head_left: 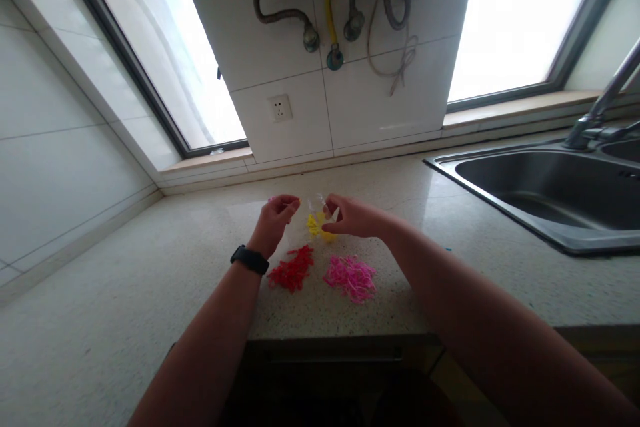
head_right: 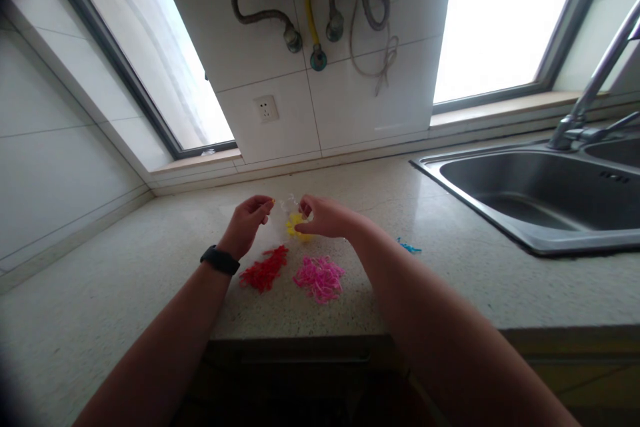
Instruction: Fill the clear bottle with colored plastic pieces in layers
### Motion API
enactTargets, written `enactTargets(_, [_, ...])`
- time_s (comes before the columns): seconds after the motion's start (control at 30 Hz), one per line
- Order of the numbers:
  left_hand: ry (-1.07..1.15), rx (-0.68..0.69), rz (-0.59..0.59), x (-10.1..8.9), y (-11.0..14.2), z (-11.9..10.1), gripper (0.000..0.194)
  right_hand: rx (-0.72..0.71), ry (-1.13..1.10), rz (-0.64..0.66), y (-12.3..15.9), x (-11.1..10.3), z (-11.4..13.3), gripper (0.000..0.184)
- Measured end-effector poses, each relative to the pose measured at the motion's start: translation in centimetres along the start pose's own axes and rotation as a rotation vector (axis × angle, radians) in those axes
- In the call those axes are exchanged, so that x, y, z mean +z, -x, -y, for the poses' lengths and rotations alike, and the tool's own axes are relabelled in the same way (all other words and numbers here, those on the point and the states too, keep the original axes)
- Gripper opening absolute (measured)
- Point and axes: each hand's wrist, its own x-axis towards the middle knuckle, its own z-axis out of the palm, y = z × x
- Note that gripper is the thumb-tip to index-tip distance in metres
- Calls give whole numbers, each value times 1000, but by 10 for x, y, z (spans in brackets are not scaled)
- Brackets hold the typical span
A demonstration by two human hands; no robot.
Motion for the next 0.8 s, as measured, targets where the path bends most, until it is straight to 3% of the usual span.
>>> enactTargets(0.1, [302,-46,-26,7,3,-10,23,-32,43,1,0,3,6,36])
enactTargets(0.2, [408,-50,-11,12,4,-15,21,-52,86,-8,0,6,10,36])
enactTargets(0.37, [329,-43,28,12,5,-17,20,-51,121,-21,-1,9,11,38])
enactTargets(0.6, [260,-49,-10,8,5,-15,28,-37,56,-44,-3,11,7,37])
enactTargets(0.7, [263,-67,69,9,6,-13,36,-27,-30,-124,-7,16,3,37])
enactTargets(0.8, [221,-131,243,11,8,-11,41,-3,-133,-235,-12,22,0,38])
